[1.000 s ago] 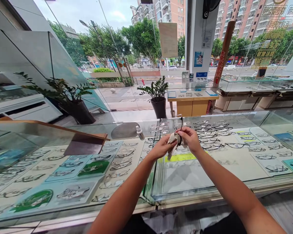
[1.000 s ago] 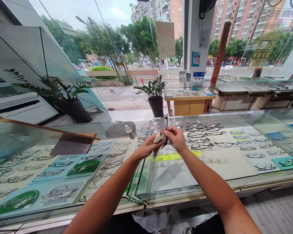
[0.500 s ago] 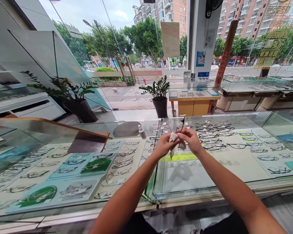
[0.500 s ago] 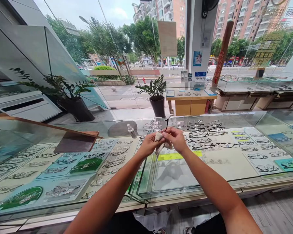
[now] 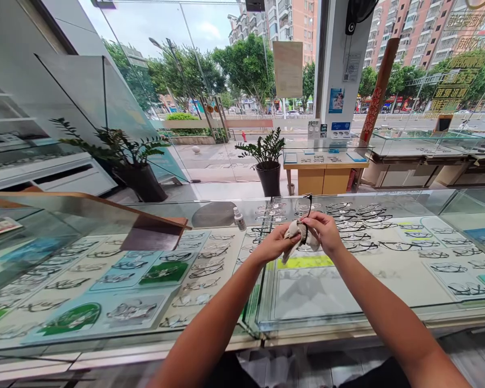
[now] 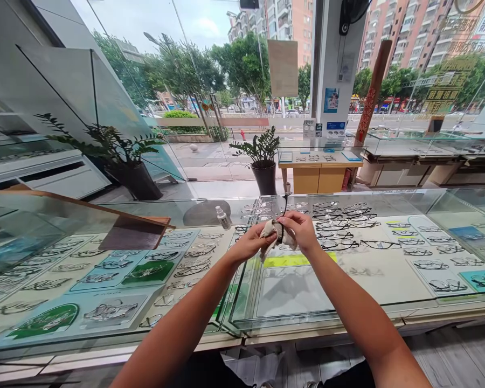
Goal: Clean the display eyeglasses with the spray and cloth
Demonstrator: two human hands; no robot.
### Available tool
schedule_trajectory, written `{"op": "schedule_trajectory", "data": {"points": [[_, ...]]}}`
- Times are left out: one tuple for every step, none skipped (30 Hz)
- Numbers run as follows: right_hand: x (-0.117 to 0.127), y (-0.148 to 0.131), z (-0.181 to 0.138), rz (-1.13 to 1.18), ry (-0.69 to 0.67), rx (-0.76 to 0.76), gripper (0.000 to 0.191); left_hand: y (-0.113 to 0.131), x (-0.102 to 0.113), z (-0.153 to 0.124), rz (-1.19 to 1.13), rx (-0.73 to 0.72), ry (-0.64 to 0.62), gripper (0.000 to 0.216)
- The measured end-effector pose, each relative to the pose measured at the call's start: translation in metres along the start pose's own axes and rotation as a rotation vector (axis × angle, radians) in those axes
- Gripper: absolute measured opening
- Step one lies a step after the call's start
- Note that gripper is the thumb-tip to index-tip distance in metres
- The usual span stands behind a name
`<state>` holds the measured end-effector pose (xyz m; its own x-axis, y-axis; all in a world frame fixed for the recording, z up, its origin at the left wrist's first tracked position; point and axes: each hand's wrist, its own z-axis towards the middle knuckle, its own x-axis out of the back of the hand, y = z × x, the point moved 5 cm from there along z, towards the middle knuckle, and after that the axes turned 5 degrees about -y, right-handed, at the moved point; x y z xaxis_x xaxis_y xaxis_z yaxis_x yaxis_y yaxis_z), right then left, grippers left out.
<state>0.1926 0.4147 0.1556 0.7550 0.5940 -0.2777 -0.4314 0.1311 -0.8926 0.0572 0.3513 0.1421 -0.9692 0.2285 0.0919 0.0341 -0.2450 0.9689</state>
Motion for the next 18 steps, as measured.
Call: {"op": "schedule_trajectory", "data": {"points": [[0.000, 0.000, 0.000, 0.006, -0.002, 0.001, 0.028, 0.000, -0.001, 0.000, -0.015, -0.002, 0.004, 0.058], [0.000, 0.000, 0.000, 0.000, -0.008, 0.004, 0.027, -0.001, -0.001, 0.000, -0.026, -0.003, 0.013, 0.058], [-0.001, 0.000, 0.000, -0.014, -0.018, 0.008, 0.026, -0.002, -0.001, 0.000, -0.033, -0.002, 0.026, 0.058], [-0.002, 0.000, -0.001, -0.036, -0.032, 0.014, 0.026, -0.003, -0.001, 0.001, -0.034, 0.000, 0.043, 0.058], [-0.003, -0.001, -0.002, -0.060, -0.048, 0.022, 0.025, -0.004, 0.000, 0.001, -0.031, 0.002, 0.058, 0.058], [-0.005, -0.001, -0.003, -0.083, -0.064, 0.031, 0.026, -0.005, 0.001, 0.001, -0.025, 0.002, 0.074, 0.058], [-0.006, -0.002, -0.004, -0.103, -0.078, 0.042, 0.026, -0.005, 0.002, 0.002, -0.017, 0.001, 0.087, 0.059], [-0.008, -0.002, -0.005, -0.119, -0.090, 0.051, 0.028, -0.005, 0.003, 0.002, -0.009, -0.004, 0.100, 0.060], [-0.008, -0.003, -0.006, -0.129, -0.100, 0.057, 0.029, -0.005, 0.004, 0.002, 0.000, -0.009, 0.111, 0.061], [-0.009, -0.003, -0.006, -0.136, -0.108, 0.060, 0.031, -0.005, 0.004, 0.002, 0.011, -0.015, 0.122, 0.062], [-0.010, -0.003, -0.007, -0.140, -0.114, 0.061, 0.033, -0.004, 0.005, 0.002, 0.025, -0.022, 0.134, 0.063], [-0.010, -0.003, -0.007, -0.142, -0.119, 0.062, 0.034, -0.004, 0.006, 0.002, 0.042, -0.028, 0.147, 0.063], [-0.010, -0.003, -0.008, -0.139, -0.119, 0.062, 0.036, -0.003, 0.006, 0.001, 0.059, -0.033, 0.160, 0.064], [-0.010, -0.003, -0.008, -0.133, -0.117, 0.060, 0.037, -0.003, 0.007, 0.001, 0.074, -0.039, 0.170, 0.065], [-0.010, -0.002, -0.008, -0.122, -0.112, 0.055, 0.039, -0.002, 0.007, 0.001, 0.089, -0.043, 0.175, 0.066], [-0.009, -0.002, -0.007, -0.108, -0.105, 0.046, 0.040, -0.002, 0.007, 0.001, 0.101, -0.048, 0.177, 0.066], [-0.009, -0.001, -0.007, -0.095, -0.097, 0.036, 0.041, -0.002, 0.007, 0.001, 0.111, -0.053, 0.173, 0.067], [-0.008, 0.000, -0.007, -0.084, -0.089, 0.026, 0.042, -0.002, 0.007, 0.001, 0.119, -0.057, 0.166, 0.067]]}}
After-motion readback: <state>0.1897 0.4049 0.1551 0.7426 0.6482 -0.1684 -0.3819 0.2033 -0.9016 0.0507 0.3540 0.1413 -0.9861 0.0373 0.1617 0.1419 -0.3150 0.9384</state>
